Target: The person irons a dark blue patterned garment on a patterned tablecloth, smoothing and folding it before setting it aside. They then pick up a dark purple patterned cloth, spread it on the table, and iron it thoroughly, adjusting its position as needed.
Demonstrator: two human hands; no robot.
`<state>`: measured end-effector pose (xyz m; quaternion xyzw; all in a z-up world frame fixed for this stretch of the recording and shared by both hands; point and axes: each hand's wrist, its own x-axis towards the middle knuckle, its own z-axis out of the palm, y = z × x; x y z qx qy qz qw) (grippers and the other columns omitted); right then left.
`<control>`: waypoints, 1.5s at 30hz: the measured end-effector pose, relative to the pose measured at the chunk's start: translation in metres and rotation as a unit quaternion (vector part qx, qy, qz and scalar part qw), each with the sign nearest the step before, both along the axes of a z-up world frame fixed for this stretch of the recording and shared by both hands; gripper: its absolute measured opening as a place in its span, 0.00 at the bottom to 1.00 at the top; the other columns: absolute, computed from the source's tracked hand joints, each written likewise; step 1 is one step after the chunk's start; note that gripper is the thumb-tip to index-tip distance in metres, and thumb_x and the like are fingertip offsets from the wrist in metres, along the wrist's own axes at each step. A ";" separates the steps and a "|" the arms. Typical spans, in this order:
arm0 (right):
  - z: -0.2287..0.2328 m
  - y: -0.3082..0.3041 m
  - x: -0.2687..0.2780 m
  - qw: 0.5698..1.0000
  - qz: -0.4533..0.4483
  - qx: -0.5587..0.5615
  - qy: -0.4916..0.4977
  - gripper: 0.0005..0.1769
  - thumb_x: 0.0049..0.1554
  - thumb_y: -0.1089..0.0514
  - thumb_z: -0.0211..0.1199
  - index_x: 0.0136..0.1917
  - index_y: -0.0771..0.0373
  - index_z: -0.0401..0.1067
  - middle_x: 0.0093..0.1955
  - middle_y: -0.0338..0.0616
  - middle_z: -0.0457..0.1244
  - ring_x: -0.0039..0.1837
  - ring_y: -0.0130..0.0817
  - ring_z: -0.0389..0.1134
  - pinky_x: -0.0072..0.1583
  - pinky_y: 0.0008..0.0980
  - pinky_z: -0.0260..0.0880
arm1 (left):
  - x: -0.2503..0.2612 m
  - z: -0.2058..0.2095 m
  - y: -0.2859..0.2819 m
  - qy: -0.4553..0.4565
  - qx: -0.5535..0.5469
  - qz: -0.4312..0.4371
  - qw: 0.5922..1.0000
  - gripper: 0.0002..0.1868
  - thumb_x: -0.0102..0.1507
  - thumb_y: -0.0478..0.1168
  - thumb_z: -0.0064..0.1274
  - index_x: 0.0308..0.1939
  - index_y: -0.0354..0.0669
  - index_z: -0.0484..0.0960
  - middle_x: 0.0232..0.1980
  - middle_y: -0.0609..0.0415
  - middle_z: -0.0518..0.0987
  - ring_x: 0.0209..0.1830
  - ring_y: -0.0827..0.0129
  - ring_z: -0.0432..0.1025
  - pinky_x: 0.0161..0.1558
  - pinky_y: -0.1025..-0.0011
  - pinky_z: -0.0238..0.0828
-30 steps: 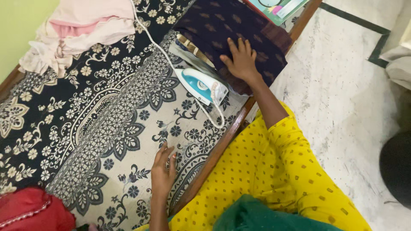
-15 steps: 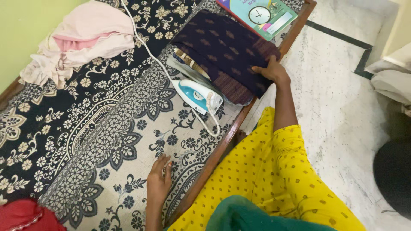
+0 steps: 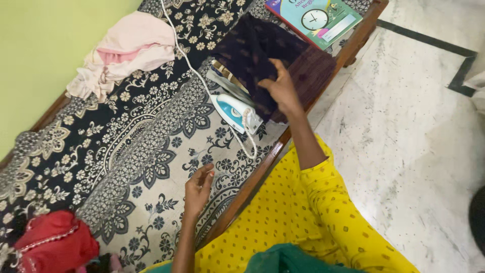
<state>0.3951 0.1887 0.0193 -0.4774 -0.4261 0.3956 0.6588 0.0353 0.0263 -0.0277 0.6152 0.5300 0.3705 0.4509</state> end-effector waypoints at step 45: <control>0.037 -0.056 -0.139 0.904 0.227 0.175 -0.318 0.72 0.39 0.35 0.83 0.76 0.83 0.50 0.75 0.77 0.51 0.77 0.64 0.53 0.75 0.43 0.51 | -0.095 0.382 -0.017 -0.324 0.195 0.200 0.904 0.18 0.72 0.45 0.53 0.60 0.36 0.78 0.53 0.51 0.81 0.49 0.63 0.78 0.50 0.65 0.80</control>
